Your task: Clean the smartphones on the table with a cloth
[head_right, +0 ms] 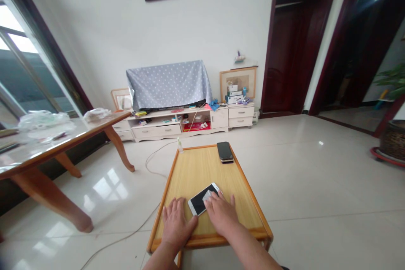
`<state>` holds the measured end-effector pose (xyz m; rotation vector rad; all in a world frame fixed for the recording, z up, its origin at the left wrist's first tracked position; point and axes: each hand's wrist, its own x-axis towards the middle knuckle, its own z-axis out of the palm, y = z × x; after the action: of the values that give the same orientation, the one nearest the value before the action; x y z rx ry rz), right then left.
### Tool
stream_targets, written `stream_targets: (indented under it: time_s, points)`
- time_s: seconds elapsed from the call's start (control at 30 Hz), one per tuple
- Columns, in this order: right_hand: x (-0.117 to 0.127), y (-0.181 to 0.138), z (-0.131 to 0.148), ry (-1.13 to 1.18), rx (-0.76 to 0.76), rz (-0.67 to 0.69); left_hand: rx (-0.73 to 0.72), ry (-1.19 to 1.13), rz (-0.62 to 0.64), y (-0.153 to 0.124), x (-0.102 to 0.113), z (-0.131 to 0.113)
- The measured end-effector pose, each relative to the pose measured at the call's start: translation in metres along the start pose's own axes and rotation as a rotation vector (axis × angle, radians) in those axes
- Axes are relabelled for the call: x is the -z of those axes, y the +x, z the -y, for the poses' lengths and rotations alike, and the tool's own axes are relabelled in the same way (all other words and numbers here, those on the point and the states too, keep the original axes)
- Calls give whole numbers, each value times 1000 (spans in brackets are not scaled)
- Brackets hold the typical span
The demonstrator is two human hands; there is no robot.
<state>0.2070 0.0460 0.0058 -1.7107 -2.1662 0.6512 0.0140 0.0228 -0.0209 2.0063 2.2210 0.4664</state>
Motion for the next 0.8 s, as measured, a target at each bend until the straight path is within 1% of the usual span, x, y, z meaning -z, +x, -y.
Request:
stream_targets:
  time_s: [0.07,0.17,0.27,0.43,0.57,0.67,0.8]
  points:
    - [-2,5,-6,7,-7,-12,23,16,17,1,-1,0]
    - [-12,5,-9,-1,30,-30,31,29,67,2,-1,-1]
    - [-18,5,-9,-9,48,-47,41,39,87,2,3,-3]
    - [-21,10,-12,-14,69,-56,71,33,124,2,10,-5]
    - [-30,8,-12,-28,79,-111,105,10,153,3,17,-6]
    - [-32,5,-8,-20,100,-182,101,-5,132,2,24,-11]
    - [-28,3,-4,41,131,-287,95,-61,44,0,28,-18]
